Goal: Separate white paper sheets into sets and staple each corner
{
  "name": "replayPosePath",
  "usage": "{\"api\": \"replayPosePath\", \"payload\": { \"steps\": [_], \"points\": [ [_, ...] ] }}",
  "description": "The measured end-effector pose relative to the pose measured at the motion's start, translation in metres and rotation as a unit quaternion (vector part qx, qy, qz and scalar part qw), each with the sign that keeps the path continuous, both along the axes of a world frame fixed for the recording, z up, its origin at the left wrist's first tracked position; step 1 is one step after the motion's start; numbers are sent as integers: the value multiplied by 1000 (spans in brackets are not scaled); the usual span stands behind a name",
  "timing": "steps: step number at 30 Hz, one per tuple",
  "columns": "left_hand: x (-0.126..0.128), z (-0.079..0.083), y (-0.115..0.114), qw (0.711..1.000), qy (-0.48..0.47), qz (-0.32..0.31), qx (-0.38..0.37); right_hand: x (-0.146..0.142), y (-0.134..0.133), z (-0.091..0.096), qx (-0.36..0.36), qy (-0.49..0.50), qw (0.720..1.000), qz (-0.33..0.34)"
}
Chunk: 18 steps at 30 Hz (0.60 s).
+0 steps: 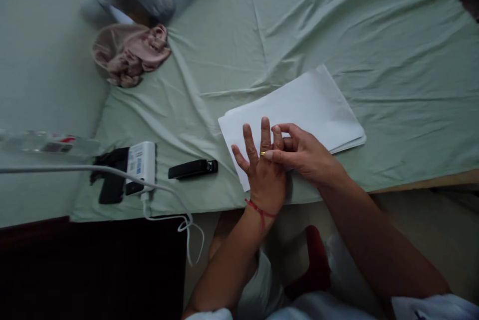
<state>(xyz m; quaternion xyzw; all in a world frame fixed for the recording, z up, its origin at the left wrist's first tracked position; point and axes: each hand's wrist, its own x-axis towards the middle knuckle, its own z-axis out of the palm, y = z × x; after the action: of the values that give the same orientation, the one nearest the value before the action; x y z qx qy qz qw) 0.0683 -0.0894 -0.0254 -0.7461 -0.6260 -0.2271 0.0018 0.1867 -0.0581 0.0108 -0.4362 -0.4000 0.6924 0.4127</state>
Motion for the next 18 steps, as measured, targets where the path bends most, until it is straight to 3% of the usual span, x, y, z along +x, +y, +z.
{"api": "replayPosePath", "payload": {
  "steps": [7,13,18],
  "points": [
    [2,-1,0,1000,3,-13,-7,-3,-1,-3,19,-71,997,-34],
    [0,1,5,997,6,-58,-47,1,-1,1,-4,-32,999,-8],
    [-1,-2,5,998,7,-49,-26,0,0,4,-27,-22,999,-13]
  ]
}}
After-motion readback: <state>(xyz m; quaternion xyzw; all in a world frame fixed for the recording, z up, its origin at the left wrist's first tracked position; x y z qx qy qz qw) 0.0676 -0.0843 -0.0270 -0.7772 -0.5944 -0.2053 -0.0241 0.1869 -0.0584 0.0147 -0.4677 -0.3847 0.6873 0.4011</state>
